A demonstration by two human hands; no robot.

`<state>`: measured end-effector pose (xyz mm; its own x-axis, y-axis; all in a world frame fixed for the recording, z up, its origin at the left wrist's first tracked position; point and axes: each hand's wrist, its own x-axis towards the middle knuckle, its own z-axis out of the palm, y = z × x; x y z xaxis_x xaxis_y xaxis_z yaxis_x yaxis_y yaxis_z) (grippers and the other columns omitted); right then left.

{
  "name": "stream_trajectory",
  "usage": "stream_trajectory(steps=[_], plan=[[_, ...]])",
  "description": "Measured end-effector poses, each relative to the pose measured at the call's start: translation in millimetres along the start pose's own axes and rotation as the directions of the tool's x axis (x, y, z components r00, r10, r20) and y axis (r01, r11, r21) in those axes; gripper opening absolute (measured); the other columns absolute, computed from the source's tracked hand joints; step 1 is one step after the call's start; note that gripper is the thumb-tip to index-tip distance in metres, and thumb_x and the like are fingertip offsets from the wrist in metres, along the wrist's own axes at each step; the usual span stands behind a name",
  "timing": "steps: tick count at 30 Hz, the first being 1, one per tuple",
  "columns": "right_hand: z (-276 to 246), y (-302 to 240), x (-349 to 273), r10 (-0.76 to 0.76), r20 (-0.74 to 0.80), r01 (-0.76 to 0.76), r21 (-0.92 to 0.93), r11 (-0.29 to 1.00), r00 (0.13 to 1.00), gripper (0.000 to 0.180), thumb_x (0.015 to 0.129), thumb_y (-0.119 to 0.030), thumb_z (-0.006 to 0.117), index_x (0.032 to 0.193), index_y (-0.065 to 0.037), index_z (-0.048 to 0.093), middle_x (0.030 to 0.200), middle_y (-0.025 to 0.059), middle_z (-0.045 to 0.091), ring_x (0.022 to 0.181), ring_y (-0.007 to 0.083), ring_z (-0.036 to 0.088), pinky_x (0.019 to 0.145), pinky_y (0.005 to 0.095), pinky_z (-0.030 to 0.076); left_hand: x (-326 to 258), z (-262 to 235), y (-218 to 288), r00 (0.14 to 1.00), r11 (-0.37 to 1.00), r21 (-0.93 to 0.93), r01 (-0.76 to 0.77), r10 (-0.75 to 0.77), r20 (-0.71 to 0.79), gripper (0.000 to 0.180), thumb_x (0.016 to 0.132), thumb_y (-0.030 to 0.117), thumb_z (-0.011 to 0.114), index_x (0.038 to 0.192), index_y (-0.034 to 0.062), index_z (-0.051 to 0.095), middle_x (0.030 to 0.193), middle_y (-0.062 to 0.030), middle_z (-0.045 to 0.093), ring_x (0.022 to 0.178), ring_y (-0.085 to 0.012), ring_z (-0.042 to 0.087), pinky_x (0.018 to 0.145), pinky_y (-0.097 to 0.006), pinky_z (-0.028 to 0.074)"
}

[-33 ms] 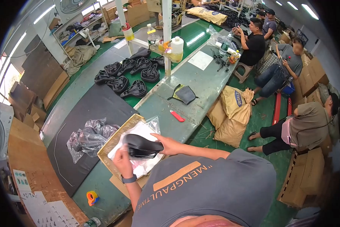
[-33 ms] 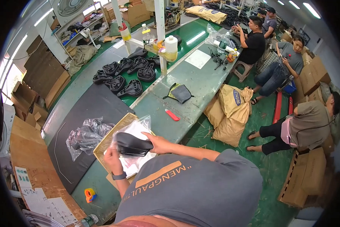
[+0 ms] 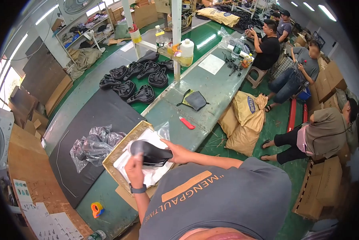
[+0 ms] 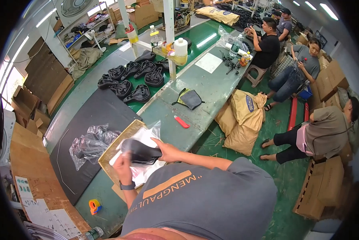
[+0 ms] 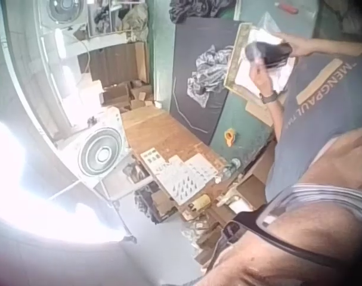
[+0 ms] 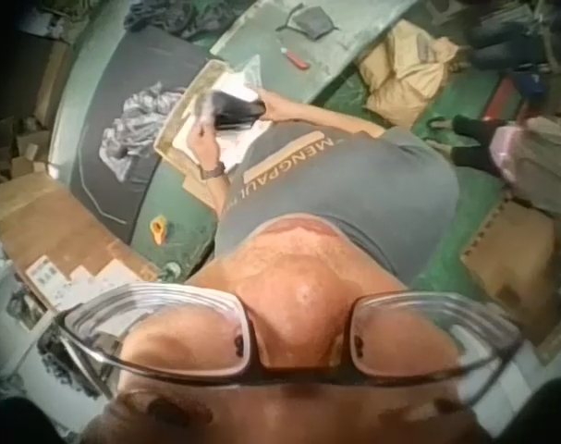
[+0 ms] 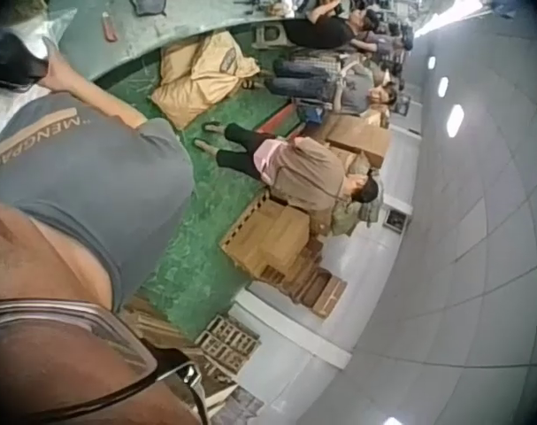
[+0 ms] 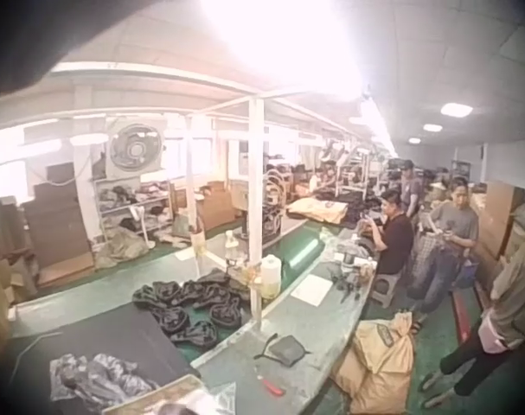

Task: Packaging individual bicycle seats into plastic bags and placing them into a shipping box.

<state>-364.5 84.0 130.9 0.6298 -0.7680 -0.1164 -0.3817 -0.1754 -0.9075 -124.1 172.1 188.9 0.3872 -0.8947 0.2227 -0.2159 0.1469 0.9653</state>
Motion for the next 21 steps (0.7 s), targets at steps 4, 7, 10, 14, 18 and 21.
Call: stream_trajectory(steps=[4, 7, 10, 14, 18, 21], plan=[[-4.6, 12.0, 13.5, 0.328, 0.103, -0.328, 0.555, 0.764, 0.939, 0.096, 0.081, -0.004, 0.085, 0.163, -0.008, 0.034, 0.126, 0.0150, 0.069, 0.100, 0.0245, 0.071, 0.089, 0.0397, 0.059, -16.9, 9.4, 29.0, 0.882, 0.999, -0.027, -0.047, 0.054, 0.469, 0.015, 0.099, 0.008, 0.072, 0.092, -0.0035, 0.077, 0.074, -0.0036, 0.060, 0.069, -0.0122, 0.051, 0.066, -0.030, 0.040], [-15.5, 22.0, 30.2, 0.315, 0.229, -0.359, 0.813, 0.458, 0.921, 0.086, 0.086, -0.009, 0.086, 0.158, -0.006, 0.040, 0.124, 0.0116, 0.068, 0.098, 0.0174, 0.069, 0.082, 0.0344, 0.060, -22.1, 1.6, 10.7, 0.811, 0.973, -0.123, 0.193, -0.087, 0.579, 0.024, 0.104, 0.017, 0.069, 0.092, -0.0022, 0.076, 0.079, -0.0040, 0.066, 0.074, -0.0122, 0.056, 0.069, -0.028, 0.042], [-8.1, -3.2, 46.7, 0.231, -0.026, -0.141, 0.723, 0.676, 0.973, 0.079, 0.090, -0.012, 0.084, 0.156, -0.004, 0.042, 0.123, 0.0087, 0.069, 0.099, 0.0149, 0.069, 0.079, 0.0338, 0.061, -17.7, -12.0, -66.5, 0.815, 0.749, -0.347, 0.565, -0.440, 0.377, 0.047, 0.109, 0.040, 0.061, 0.131, -0.0006, 0.069, 0.106, -0.0072, 0.072, 0.093, -0.0154, 0.065, 0.084, -0.032, 0.052], [-3.4, -37.6, 63.8, -0.246, -0.049, 0.250, 0.303, 0.920, 0.968, 0.088, 0.088, -0.013, 0.088, 0.160, -0.002, 0.040, 0.139, 0.0126, 0.060, 0.127, 0.0186, 0.058, 0.108, 0.0383, 0.050, 30.3, 13.8, -30.2, 0.921, 0.737, -0.553, 0.389, -0.314, 0.229, 0.078, 0.101, 0.043, 0.073, 0.157, -0.0007, 0.041, 0.138, -0.0118, 0.061, 0.125, -0.0228, 0.060, 0.107, -0.041, 0.048], [7.7, -53.9, 100.9, -0.207, 0.371, -0.080, 0.627, 0.775, 0.905, 0.031, 0.099, -0.016, 0.077, 0.125, -0.002, 0.066, 0.117, 0.0061, 0.063, 0.101, 0.0164, 0.066, 0.092, 0.0346, 0.056, 96.8, -50.9, -99.3, 0.785, 0.369, -0.779, 0.506, -0.571, 0.239, 0.029, 0.099, 0.030, 0.072, 0.118, 0.0077, 0.068, 0.108, -0.0036, 0.072, 0.101, -0.0201, 0.069, 0.089, -0.039, 0.058], [17.1, -6.9, 142.8, -0.143, 0.610, -0.456, 0.708, 0.539, 0.779, 0.025, 0.105, -0.026, 0.071, 0.118, -0.005, 0.068, 0.104, 0.0010, 0.062, 0.086, 0.0128, 0.064, 0.081, 0.0327, 0.056, 133.7, -92.9, -123.7, 0.613, 0.298, -0.913, 0.278, -0.787, -0.071, 0.024, 0.099, 0.034, 0.071, 0.112, 0.0140, 0.070, 0.101, 0.0002, 0.072, 0.081, -0.0162, 0.066, 0.071, -0.037, 0.058]])
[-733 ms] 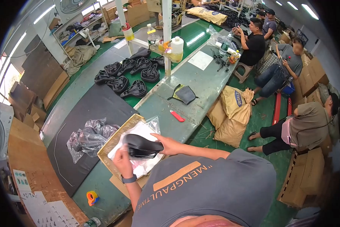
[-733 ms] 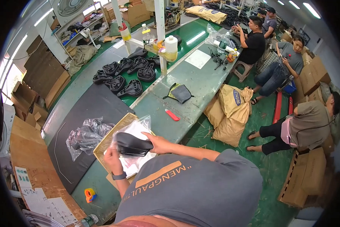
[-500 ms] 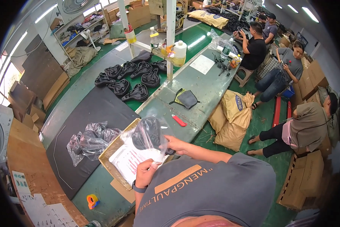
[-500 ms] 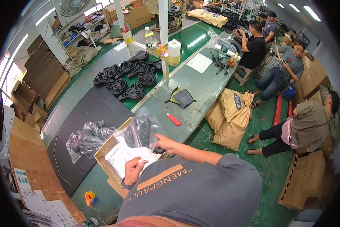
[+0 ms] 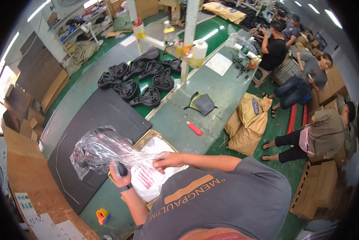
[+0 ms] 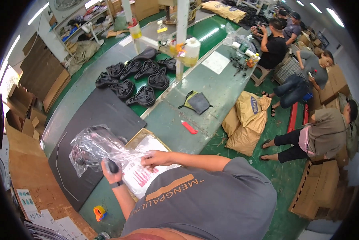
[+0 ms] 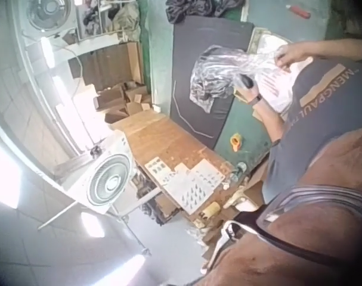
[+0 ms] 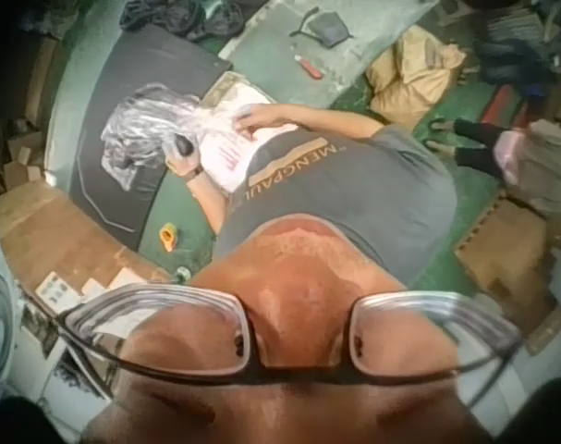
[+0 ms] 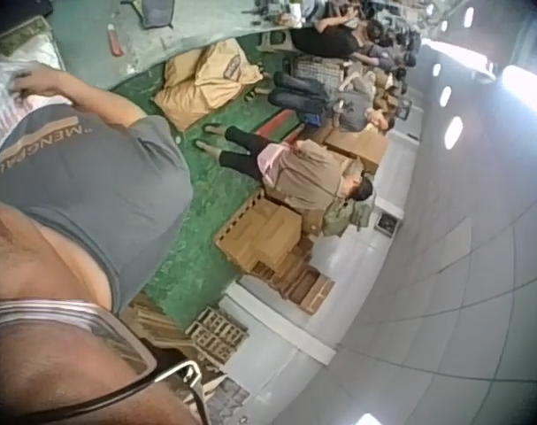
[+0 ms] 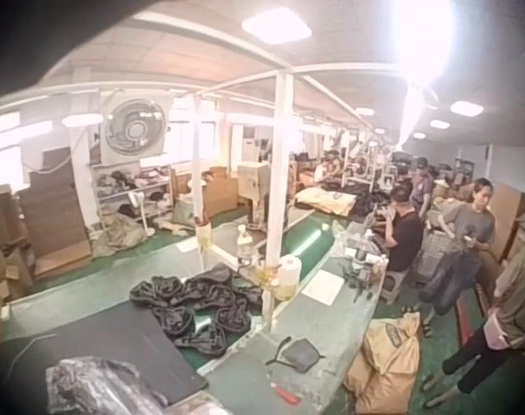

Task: Packaging individual bicycle seats into plastic bags and placing them into a shipping box.

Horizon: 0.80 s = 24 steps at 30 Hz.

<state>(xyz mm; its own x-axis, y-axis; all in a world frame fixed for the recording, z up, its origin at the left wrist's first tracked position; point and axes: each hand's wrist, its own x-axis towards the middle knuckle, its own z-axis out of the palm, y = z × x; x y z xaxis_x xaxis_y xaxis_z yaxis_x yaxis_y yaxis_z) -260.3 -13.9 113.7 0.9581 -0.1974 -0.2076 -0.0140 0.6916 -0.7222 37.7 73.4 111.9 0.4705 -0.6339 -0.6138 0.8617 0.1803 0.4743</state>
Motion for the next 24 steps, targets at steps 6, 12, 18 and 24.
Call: stream_trajectory(steps=[6, 12, 18, 24], plan=[[-38.7, -2.9, 23.1, 0.375, -0.100, -0.380, -0.432, 0.818, 0.922, 0.039, 0.103, -0.035, 0.072, 0.133, -0.010, 0.065, 0.109, 0.0092, 0.072, 0.087, 0.0197, 0.073, 0.079, 0.0334, 0.061, 102.3, -44.6, 73.7, 0.999, 0.993, -0.107, 0.041, -0.038, 0.031, 0.049, 0.103, 0.052, 0.064, 0.122, 0.0073, 0.064, 0.100, -0.0087, 0.073, 0.050, -0.0104, 0.051, 0.038, -0.024, 0.036], [-153.8, -111.7, 89.4, 0.211, -0.333, -0.349, -0.438, 0.828, 0.919, 0.023, 0.101, -0.020, 0.066, 0.111, 0.000, 0.071, 0.092, 0.0132, 0.077, 0.068, 0.0191, 0.074, 0.058, 0.0328, 0.060, 94.4, -107.9, 71.2, 0.966, 0.983, 0.151, 0.106, -0.138, 0.218, 0.060, 0.103, 0.062, 0.059, 0.114, 0.0027, 0.062, 0.089, -0.0045, 0.066, 0.054, -0.0111, 0.051, 0.043, -0.026, 0.038], [-348.8, -125.6, 230.0, -0.702, -0.436, -0.311, -0.899, 0.309, 0.563, 0.066, 0.090, -0.026, 0.081, 0.146, -0.002, 0.054, 0.121, 0.0161, 0.074, 0.110, 0.0259, 0.072, 0.097, 0.0421, 0.057, 58.7, -78.2, 39.9, 0.881, 0.194, 0.973, 0.124, 0.429, -0.198, 0.060, 0.106, 0.032, 0.064, 0.150, -0.0060, 0.047, 0.128, -0.0171, 0.066, 0.111, -0.0250, 0.063, 0.098, -0.039, 0.050], [-383.4, -130.0, 270.1, -0.297, -0.788, -0.435, -0.562, 0.703, 0.539, 0.083, 0.092, -0.045, 0.078, 0.152, 0.000, 0.044, 0.108, 0.0200, 0.072, 0.061, 0.0221, 0.072, 0.052, 0.0367, 0.058, 68.4, -82.1, 12.6, 0.831, 0.362, 0.888, -0.282, 0.555, 0.038, 0.077, 0.102, 0.014, 0.068, 0.164, -0.0021, 0.025, 0.145, -0.0247, 0.054, 0.126, -0.0273, 0.058, 0.108, -0.040, 0.046]])
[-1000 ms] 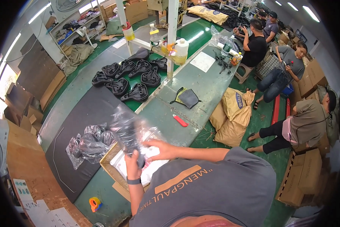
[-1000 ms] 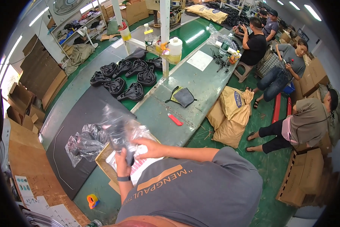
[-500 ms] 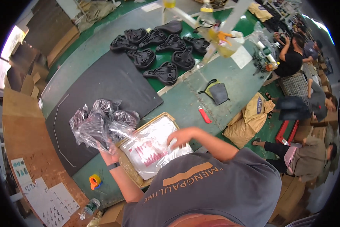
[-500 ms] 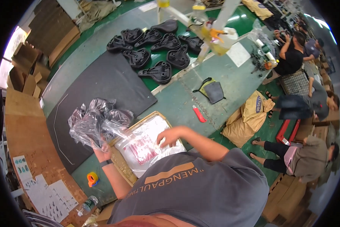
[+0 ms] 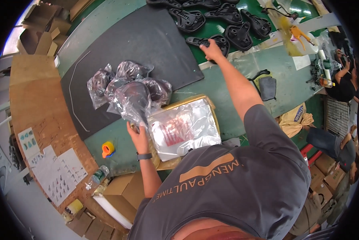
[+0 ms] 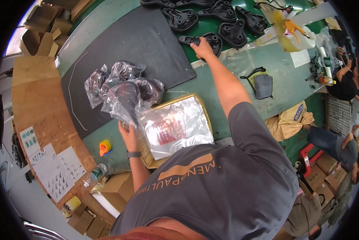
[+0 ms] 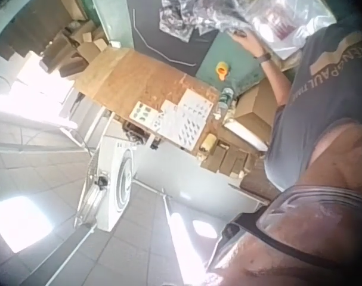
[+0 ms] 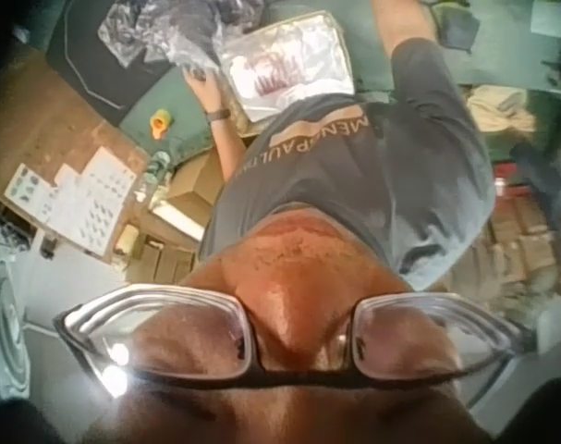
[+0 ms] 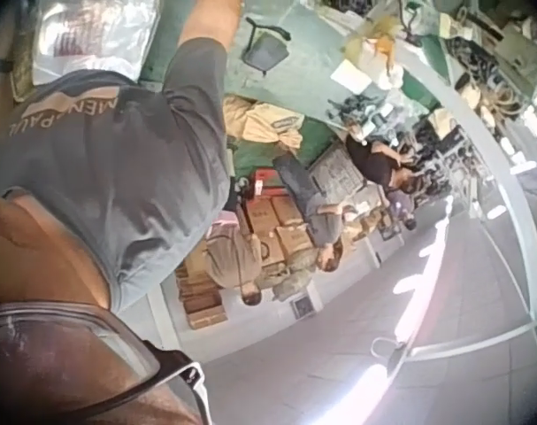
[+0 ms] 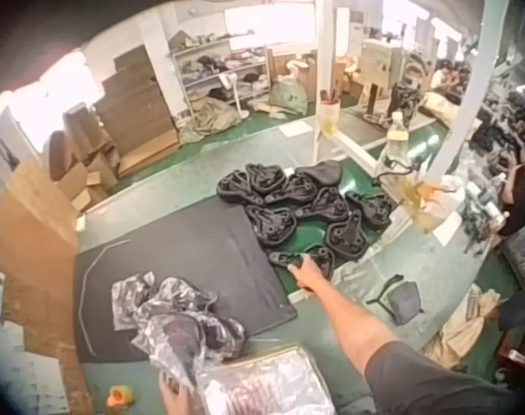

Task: Packaging individual bicycle seats into plastic bags and placing them into a shipping box.

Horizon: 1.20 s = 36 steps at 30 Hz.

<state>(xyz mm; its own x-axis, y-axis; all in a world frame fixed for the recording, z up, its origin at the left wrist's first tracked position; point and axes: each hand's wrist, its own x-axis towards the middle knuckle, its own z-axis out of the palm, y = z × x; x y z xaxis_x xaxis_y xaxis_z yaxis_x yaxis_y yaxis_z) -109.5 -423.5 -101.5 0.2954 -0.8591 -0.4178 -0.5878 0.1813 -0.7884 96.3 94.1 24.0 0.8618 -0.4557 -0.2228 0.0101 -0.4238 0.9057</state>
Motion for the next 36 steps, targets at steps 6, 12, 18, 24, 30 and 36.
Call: stream_trajectory(steps=[6, 12, 18, 24, 30, 36], plan=[[-47.5, 60.2, -101.1, 0.209, 0.105, -0.206, 0.807, 0.553, 0.972, 0.056, 0.104, -0.064, 0.055, 0.138, -0.020, 0.051, 0.092, 0.0036, 0.055, 0.068, 0.0143, 0.055, 0.058, 0.0291, 0.044, -67.4, 21.9, 6.0, 0.890, 0.961, 0.176, -0.213, 0.265, -0.372, 0.066, 0.102, 0.015, 0.069, 0.157, -0.0029, 0.037, 0.135, -0.0221, 0.057, 0.121, -0.0319, 0.058, 0.105, -0.042, 0.046], [-84.8, 212.5, -298.7, 0.291, 0.372, -0.447, 0.857, 0.256, 0.881, 0.079, 0.097, -0.082, 0.049, 0.126, -0.010, 0.066, 0.097, 0.0098, 0.069, 0.083, 0.0234, 0.068, 0.072, 0.0398, 0.059, -132.2, 44.9, 5.9, 0.789, 0.764, 0.239, -0.599, 0.513, 0.339, 0.011, 0.090, 0.007, 0.077, 0.098, 0.0011, 0.072, 0.085, -0.0122, 0.072, 0.075, -0.0302, 0.070, 0.073, -0.041, 0.055], [-54.5, 234.0, -448.6, 0.303, 0.381, -0.487, 0.692, 0.534, 0.874, 0.075, 0.095, -0.061, 0.072, 0.143, -0.006, 0.055, 0.127, 0.0149, 0.066, 0.105, 0.0294, 0.069, 0.090, 0.0537, 0.058, -172.1, 103.0, -18.1, 0.607, 0.537, 0.314, -0.783, 0.547, 0.576, 0.030, 0.090, 0.025, 0.080, 0.109, 0.0054, 0.071, 0.094, -0.0143, 0.073, 0.089, -0.0339, 0.071, 0.080, -0.045, 0.058], [-5.8, 292.6, -457.2, 0.227, -0.289, -0.243, -0.023, 0.970, 0.930, 0.126, 0.069, -0.043, 0.097, 0.162, 0.005, 0.025, 0.152, 0.0327, 0.051, 0.132, 0.0428, 0.061, 0.110, 0.0445, 0.049, -164.9, 123.0, -71.5, 0.716, 0.549, 0.496, -0.673, 0.312, 0.625, 0.022, 0.094, 0.025, 0.068, 0.089, 0.0057, 0.077, 0.089, -0.0197, 0.075, 0.084, -0.0414, 0.073, 0.076, -0.053, 0.058], [-53.7, 250.3, -466.9, 0.081, -0.244, -0.094, -0.044, 0.995, 0.966, 0.118, 0.069, -0.038, 0.096, 0.157, 0.005, 0.032, 0.136, 0.0288, 0.065, 0.122, 0.0428, 0.066, 0.107, 0.0442, 0.051, -179.8, 73.5, -19.2, 0.825, 0.929, 0.093, -0.359, 0.269, 0.497, 0.027, 0.103, 0.021, 0.063, 0.112, 0.0010, 0.078, 0.090, -0.0178, 0.079, 0.083, -0.0282, 0.077, 0.073, -0.040, 0.057], [-115.1, 195.5, -563.6, -0.097, 0.533, -0.466, 0.802, 0.374, 0.840, 0.072, 0.091, -0.023, 0.081, 0.150, -0.003, 0.045, 0.122, 0.0191, 0.069, 0.100, 0.0304, 0.071, 0.082, 0.0412, 0.060, -218.8, -2.4, 33.4, 0.887, 0.955, -0.276, -0.108, 0.217, 0.406, 0.019, 0.099, 0.012, 0.076, 0.111, -0.0028, 0.076, 0.094, -0.0043, 0.077, 0.081, -0.0090, 0.069, 0.071, -0.025, 0.054]])
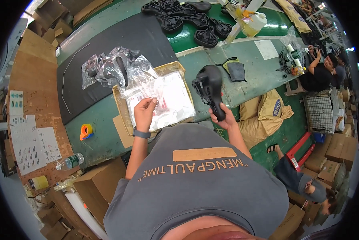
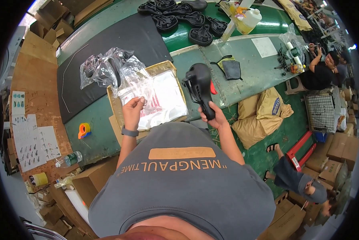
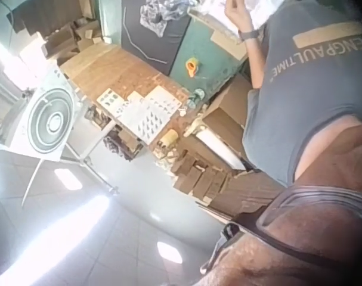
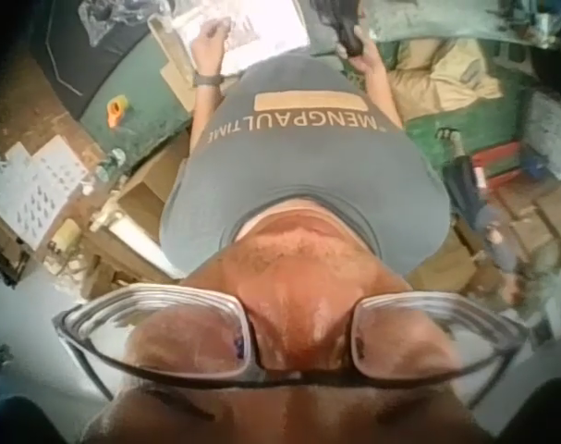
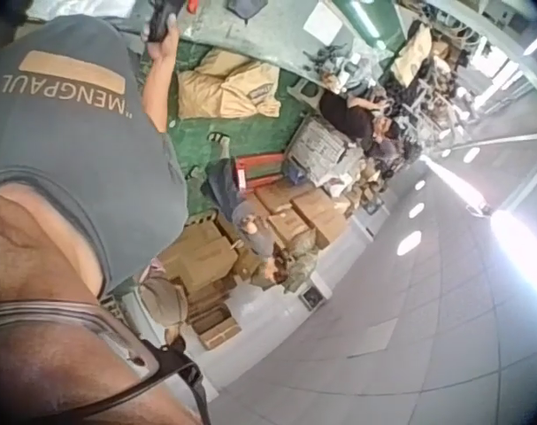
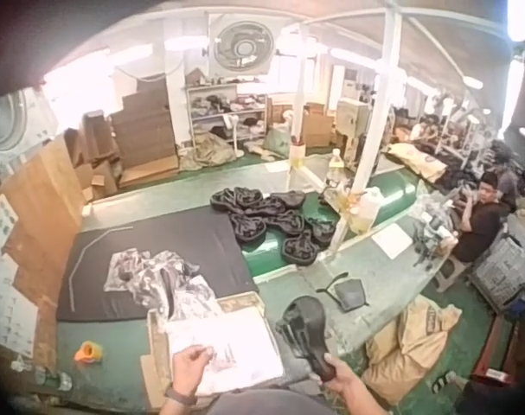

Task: Packaging individual bicycle seats into plastic bags and placing them into a shipping box.

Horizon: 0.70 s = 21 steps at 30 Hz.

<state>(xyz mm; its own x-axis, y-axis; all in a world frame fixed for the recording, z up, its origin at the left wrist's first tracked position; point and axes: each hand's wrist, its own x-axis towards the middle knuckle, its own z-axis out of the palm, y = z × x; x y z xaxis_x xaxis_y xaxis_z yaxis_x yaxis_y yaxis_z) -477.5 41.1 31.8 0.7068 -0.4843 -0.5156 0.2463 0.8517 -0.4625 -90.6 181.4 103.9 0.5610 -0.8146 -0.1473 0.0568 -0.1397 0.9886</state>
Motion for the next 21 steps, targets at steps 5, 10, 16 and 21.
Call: stream_trajectory(steps=[5, 10, 16, 21], plan=[[90.7, -21.2, -30.2, -0.238, 0.207, 0.279, -0.203, 0.938, 0.949, 0.059, 0.093, -0.016, 0.075, 0.144, 0.000, 0.050, 0.120, 0.0213, 0.070, 0.104, 0.0328, 0.073, 0.085, 0.0448, 0.065, -22.6, 4.6, 44.6, 0.997, 0.992, -0.104, -0.073, 0.070, -0.033, 0.011, 0.094, 0.005, 0.079, 0.101, -0.0023, 0.077, 0.085, -0.0018, 0.075, 0.075, -0.0056, 0.065, 0.068, -0.022, 0.050], [147.6, -23.3, -28.9, -0.026, 0.298, 0.086, -0.190, 0.978, 0.954, 0.066, 0.087, -0.007, 0.075, 0.146, 0.002, 0.048, 0.129, 0.0238, 0.067, 0.109, 0.0372, 0.074, 0.087, 0.0453, 0.065, -39.0, 48.2, 69.5, 0.995, 0.999, -0.048, -0.021, 0.025, 0.094, 0.019, 0.098, 0.015, 0.075, 0.099, -0.0044, 0.078, 0.084, -0.0066, 0.076, 0.075, -0.0106, 0.069, 0.069, -0.026, 0.055], [175.4, -14.1, -20.6, 0.055, 0.284, 0.004, -0.204, 0.979, 0.957, 0.064, 0.090, 0.000, 0.071, 0.148, -0.003, 0.043, 0.121, 0.0186, 0.067, 0.101, 0.0316, 0.076, 0.087, 0.0446, 0.066, -72.2, 61.6, 41.0, 0.907, 0.904, -0.256, 0.344, -0.249, 0.339, 0.021, 0.105, 0.011, 0.067, 0.114, -0.0080, 0.071, 0.096, -0.0130, 0.077, 0.089, -0.0195, 0.076, 0.081, -0.030, 0.063], [167.4, -0.5, -31.1, 0.038, 0.198, -0.020, -0.093, 0.995, 0.979, 0.045, 0.090, -0.006, 0.074, 0.132, 0.000, 0.056, 0.102, 0.0162, 0.071, 0.085, 0.0248, 0.074, 0.077, 0.0383, 0.065, -81.9, 53.5, 55.5, 0.901, 0.904, -0.259, 0.340, -0.235, 0.363, 0.016, 0.100, 0.009, 0.075, 0.110, -0.0022, 0.072, 0.095, -0.0111, 0.078, 0.085, -0.0164, 0.077, 0.077, -0.027, 0.062]])
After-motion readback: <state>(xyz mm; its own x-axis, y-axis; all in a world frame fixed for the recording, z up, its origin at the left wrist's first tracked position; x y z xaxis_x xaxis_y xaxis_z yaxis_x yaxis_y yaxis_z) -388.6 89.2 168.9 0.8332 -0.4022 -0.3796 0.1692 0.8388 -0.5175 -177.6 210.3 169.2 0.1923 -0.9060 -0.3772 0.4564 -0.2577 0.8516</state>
